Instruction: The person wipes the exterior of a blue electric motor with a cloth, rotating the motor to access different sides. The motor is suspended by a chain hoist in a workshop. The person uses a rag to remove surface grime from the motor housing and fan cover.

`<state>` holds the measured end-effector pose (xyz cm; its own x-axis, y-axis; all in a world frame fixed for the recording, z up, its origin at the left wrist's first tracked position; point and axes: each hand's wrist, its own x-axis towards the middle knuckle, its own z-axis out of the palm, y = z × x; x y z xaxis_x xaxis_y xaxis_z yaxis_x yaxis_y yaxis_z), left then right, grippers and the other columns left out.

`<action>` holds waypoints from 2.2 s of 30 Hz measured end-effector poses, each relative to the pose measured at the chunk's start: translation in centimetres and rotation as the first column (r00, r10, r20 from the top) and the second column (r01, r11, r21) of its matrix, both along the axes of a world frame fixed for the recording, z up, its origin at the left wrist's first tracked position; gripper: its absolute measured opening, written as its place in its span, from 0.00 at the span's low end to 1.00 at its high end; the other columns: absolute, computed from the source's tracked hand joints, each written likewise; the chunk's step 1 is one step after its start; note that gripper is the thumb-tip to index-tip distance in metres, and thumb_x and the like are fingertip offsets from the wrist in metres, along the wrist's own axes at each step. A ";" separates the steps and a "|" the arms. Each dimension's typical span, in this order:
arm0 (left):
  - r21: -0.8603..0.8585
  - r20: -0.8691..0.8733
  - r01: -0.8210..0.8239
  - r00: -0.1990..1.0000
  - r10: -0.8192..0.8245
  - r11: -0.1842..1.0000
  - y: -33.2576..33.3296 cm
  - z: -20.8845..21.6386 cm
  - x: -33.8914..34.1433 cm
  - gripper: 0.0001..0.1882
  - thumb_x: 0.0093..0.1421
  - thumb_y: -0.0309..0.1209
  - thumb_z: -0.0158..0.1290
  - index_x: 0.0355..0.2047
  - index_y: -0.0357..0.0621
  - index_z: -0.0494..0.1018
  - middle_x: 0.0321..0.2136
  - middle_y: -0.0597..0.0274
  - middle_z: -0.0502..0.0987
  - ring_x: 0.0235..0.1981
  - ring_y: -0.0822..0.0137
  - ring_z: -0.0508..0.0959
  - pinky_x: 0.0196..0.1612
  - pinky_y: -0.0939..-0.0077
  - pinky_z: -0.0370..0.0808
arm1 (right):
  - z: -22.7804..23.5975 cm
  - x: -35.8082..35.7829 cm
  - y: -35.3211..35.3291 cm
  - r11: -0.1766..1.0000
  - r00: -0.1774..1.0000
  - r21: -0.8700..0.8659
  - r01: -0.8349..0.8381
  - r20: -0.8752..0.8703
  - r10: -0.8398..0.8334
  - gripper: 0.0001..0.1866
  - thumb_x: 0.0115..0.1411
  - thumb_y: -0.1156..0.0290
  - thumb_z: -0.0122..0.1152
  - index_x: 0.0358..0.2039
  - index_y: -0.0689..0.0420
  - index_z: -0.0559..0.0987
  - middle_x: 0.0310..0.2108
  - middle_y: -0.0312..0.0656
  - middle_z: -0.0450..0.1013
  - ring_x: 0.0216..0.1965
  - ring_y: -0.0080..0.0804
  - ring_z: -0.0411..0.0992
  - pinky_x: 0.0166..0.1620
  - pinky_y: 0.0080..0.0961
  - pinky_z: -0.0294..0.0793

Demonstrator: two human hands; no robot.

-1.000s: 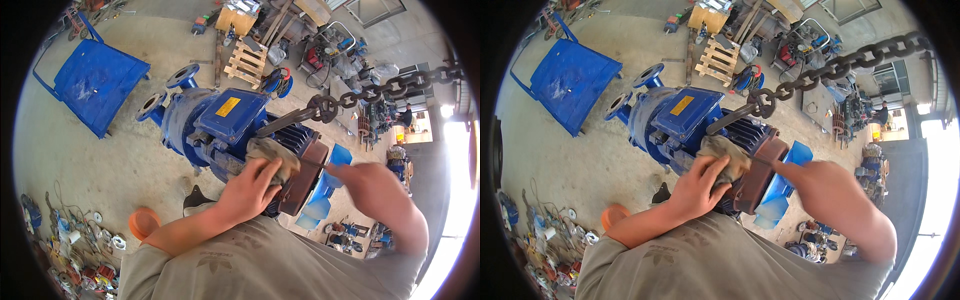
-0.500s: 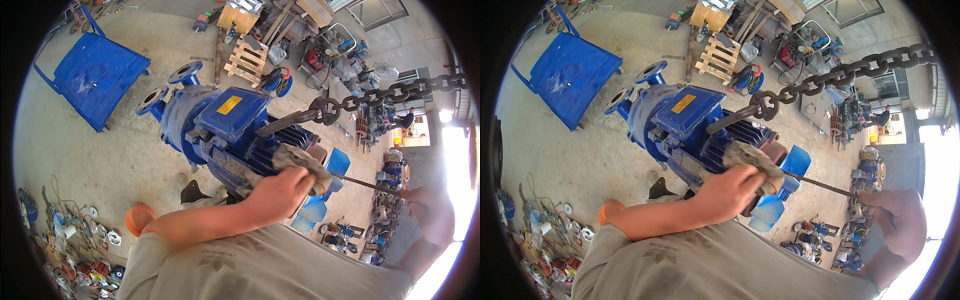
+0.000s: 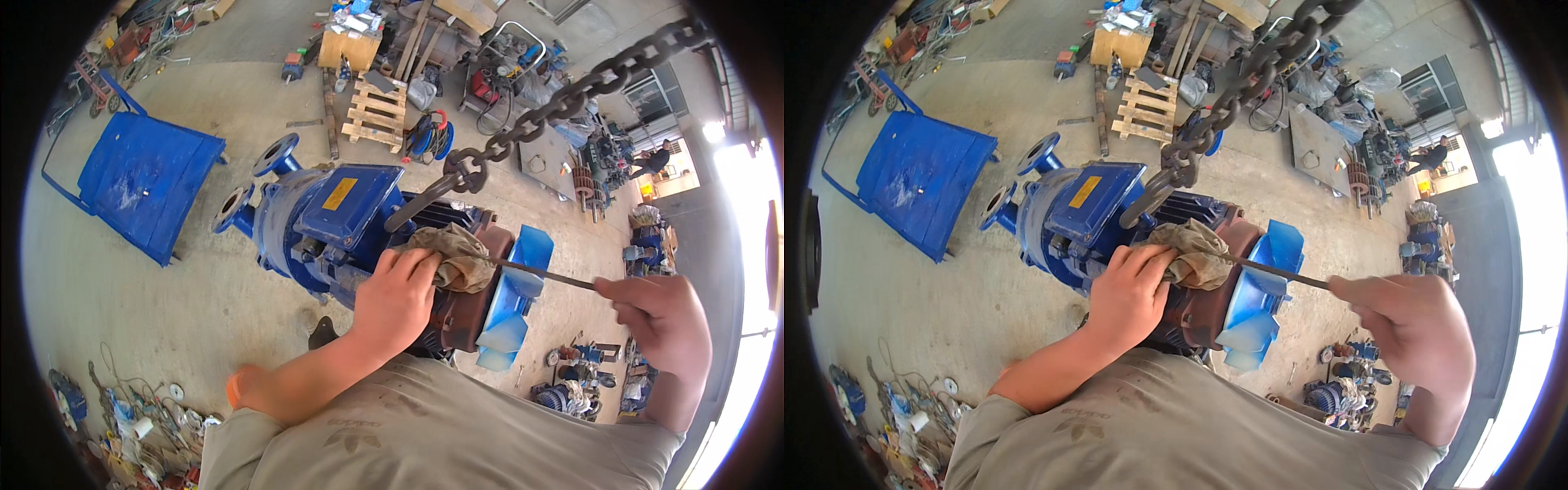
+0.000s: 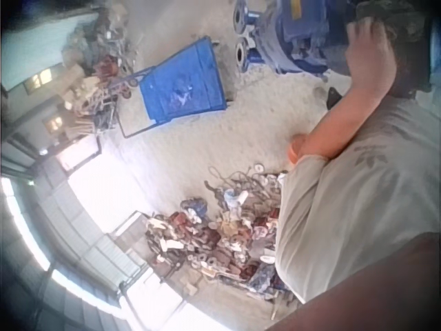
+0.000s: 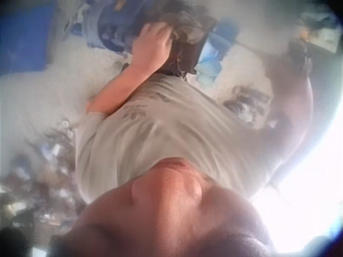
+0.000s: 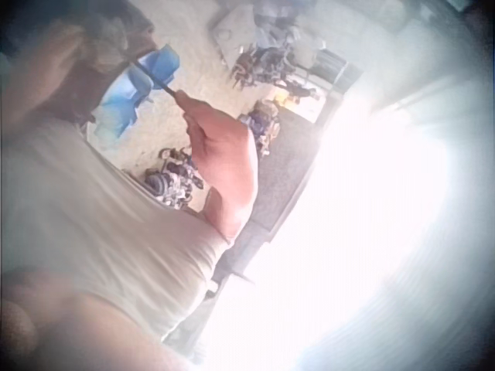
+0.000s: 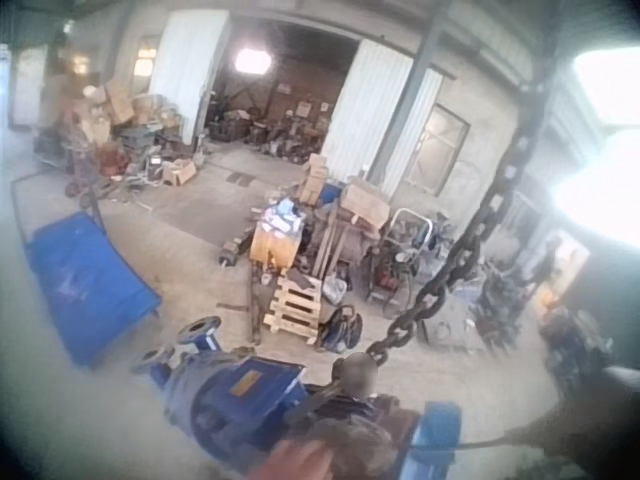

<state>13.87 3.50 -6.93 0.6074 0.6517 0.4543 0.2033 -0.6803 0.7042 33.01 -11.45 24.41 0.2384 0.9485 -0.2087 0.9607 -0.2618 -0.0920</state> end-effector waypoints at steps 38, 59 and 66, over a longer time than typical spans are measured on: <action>-0.207 0.207 -0.003 0.977 0.047 0.978 -2.9 -3.6 -3.4 0.38 0.63 0.30 0.68 0.70 0.42 0.64 0.59 0.45 0.69 0.48 0.42 0.82 0.42 0.57 0.85 | -5.2 -1.1 10.4 0.920 0.941 -0.236 -0.314 0.050 0.334 0.13 0.64 0.78 0.68 0.49 0.52 0.88 0.30 0.48 0.83 0.31 0.48 0.82 0.38 0.41 0.79; -0.143 0.248 0.026 0.969 0.011 0.989 -2.1 -4.7 -2.8 0.35 0.64 0.32 0.68 0.68 0.44 0.66 0.59 0.47 0.68 0.46 0.43 0.82 0.43 0.56 0.84 | -5.6 1.8 10.4 0.918 0.975 -0.336 -0.211 -0.010 0.220 0.12 0.64 0.76 0.69 0.47 0.51 0.89 0.31 0.47 0.84 0.33 0.48 0.82 0.39 0.43 0.79; -0.132 0.176 -0.059 0.981 0.082 0.989 -1.3 -4.5 -2.3 0.35 0.62 0.34 0.70 0.66 0.43 0.69 0.59 0.50 0.72 0.54 0.47 0.80 0.46 0.58 0.84 | -7.0 1.8 11.6 0.917 0.958 -0.278 -0.285 -0.053 0.282 0.15 0.64 0.76 0.68 0.49 0.48 0.89 0.28 0.48 0.82 0.31 0.48 0.80 0.37 0.42 0.77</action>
